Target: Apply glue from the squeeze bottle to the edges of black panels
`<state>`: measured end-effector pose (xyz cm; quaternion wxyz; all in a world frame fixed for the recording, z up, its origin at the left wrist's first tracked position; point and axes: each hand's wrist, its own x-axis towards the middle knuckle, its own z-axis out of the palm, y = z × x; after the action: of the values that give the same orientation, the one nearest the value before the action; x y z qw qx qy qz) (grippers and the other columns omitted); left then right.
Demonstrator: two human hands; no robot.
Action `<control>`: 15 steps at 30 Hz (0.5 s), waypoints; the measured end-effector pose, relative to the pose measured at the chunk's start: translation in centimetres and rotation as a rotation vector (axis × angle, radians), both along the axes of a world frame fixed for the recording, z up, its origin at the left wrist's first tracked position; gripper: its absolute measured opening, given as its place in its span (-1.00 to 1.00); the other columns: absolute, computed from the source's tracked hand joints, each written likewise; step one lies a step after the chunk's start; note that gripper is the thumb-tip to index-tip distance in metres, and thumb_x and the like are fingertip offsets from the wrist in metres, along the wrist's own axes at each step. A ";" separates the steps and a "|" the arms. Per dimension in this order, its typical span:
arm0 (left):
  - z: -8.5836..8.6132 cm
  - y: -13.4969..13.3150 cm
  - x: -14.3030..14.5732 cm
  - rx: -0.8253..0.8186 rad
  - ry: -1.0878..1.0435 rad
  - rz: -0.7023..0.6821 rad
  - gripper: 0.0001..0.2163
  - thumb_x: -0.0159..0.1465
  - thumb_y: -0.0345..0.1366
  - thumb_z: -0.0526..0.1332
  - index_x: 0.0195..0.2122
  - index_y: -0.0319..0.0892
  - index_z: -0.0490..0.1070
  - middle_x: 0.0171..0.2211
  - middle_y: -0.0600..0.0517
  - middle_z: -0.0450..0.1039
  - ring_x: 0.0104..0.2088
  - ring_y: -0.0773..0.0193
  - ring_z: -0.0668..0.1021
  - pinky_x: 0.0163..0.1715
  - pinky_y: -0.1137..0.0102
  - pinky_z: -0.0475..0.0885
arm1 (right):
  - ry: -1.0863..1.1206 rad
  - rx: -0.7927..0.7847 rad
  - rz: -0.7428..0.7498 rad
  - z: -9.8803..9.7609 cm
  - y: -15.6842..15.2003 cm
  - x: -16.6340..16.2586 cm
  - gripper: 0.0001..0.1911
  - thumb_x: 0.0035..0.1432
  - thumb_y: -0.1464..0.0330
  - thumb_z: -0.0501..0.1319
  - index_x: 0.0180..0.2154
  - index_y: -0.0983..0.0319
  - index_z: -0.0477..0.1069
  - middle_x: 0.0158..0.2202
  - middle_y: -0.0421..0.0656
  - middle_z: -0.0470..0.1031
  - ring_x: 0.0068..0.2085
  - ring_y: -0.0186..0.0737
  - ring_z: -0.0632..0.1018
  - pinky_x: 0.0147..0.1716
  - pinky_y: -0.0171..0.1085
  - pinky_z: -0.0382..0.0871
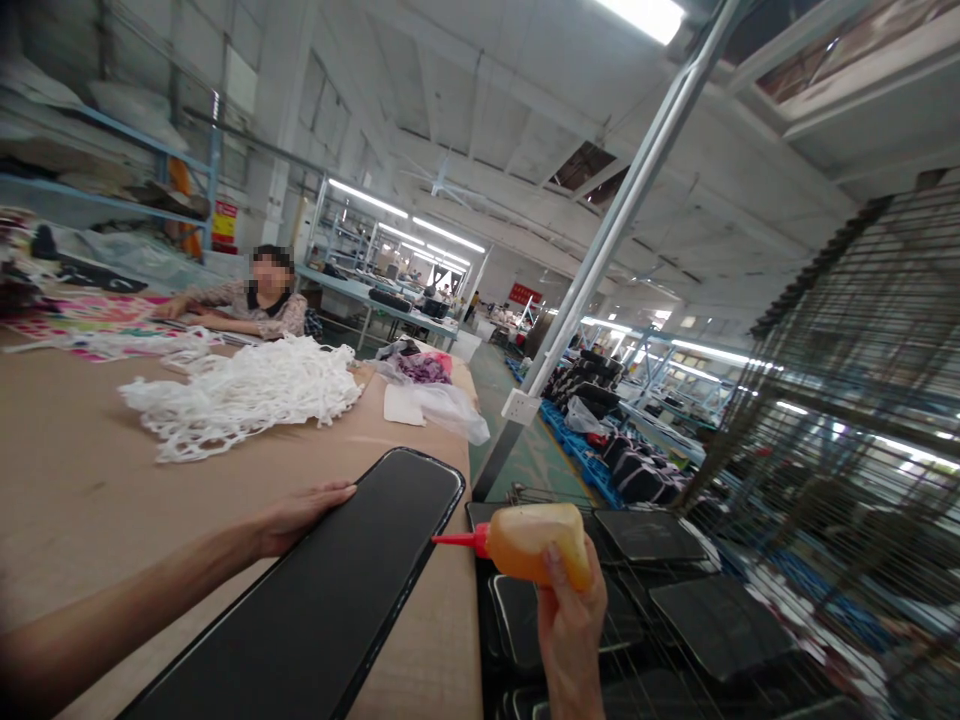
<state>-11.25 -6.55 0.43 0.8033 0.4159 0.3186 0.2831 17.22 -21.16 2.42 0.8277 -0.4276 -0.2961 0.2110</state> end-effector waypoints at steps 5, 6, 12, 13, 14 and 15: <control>-0.8 0.5 0.2 -0.007 -0.035 -0.016 -0.65 -0.03 -0.21 0.38 -0.24 -0.22 0.41 -0.33 -0.07 0.55 -0.36 0.16 0.58 -0.37 0.36 0.46 | 0.017 -0.031 0.047 -1.1 -0.5 -0.5 -0.51 -0.16 0.29 0.39 -0.13 0.24 0.36 -0.33 -0.23 0.47 -0.28 -0.32 0.47 -0.30 -0.38 0.37; -1.0 0.7 0.2 -0.010 -0.043 -0.015 -0.66 -0.03 -0.21 0.38 -0.24 -0.22 0.42 -0.33 -0.07 0.55 -0.37 0.16 0.58 -0.37 0.36 0.46 | 0.030 -0.043 0.065 -1.3 -0.7 -0.8 -0.51 -0.17 0.29 0.39 -0.14 0.24 0.36 -0.34 -0.23 0.47 -0.30 -0.31 0.48 -0.32 -0.37 0.38; -1.5 2.2 0.1 -0.055 -0.072 0.097 -0.78 0.09 -0.30 0.29 -0.24 -0.26 0.41 -0.37 -0.09 0.55 -0.41 0.16 0.58 -0.34 0.31 0.47 | 0.264 -0.030 0.053 -0.5 -1.7 -2.2 -0.55 -0.10 0.21 0.34 -0.13 0.18 0.35 -0.20 -0.22 0.48 -0.13 -0.24 0.46 -0.20 -0.28 0.38; -1.7 2.6 0.1 -0.063 -0.082 0.151 -0.78 0.13 -0.33 0.25 -0.19 -0.26 0.40 -0.36 -0.09 0.55 -0.40 0.16 0.58 -0.31 0.28 0.47 | 0.327 -0.021 0.025 -0.2 -1.9 -2.2 -0.58 -0.07 0.20 0.31 -0.13 0.17 0.35 -0.17 -0.22 0.47 -0.10 -0.25 0.44 -0.18 -0.28 0.36; -1.9 3.0 0.0 -0.069 -0.099 0.215 -0.77 0.17 -0.35 0.22 -0.14 -0.26 0.38 -0.34 -0.09 0.55 -0.39 0.17 0.59 -0.28 0.27 0.47 | 0.383 -0.017 0.012 0.0 -2.2 -2.2 -0.59 -0.05 0.19 0.30 -0.14 0.18 0.36 -0.15 -0.22 0.46 -0.08 -0.25 0.43 -0.16 -0.28 0.35; -2.2 3.3 -0.1 -0.073 -0.120 0.285 -0.76 0.20 -0.36 0.18 -0.10 -0.26 0.36 -0.32 -0.10 0.55 -0.37 0.17 0.59 -0.25 0.26 0.47 | 0.421 -0.017 0.019 0.1 -2.7 -2.3 -0.61 -0.03 0.17 0.28 -0.15 0.18 0.36 -0.14 -0.22 0.46 -0.08 -0.25 0.43 -0.15 -0.28 0.34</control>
<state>-11.32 -3.22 -1.79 0.7873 0.3194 0.3358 0.4067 14.95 -23.83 2.50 0.8656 -0.3780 -0.1191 0.3060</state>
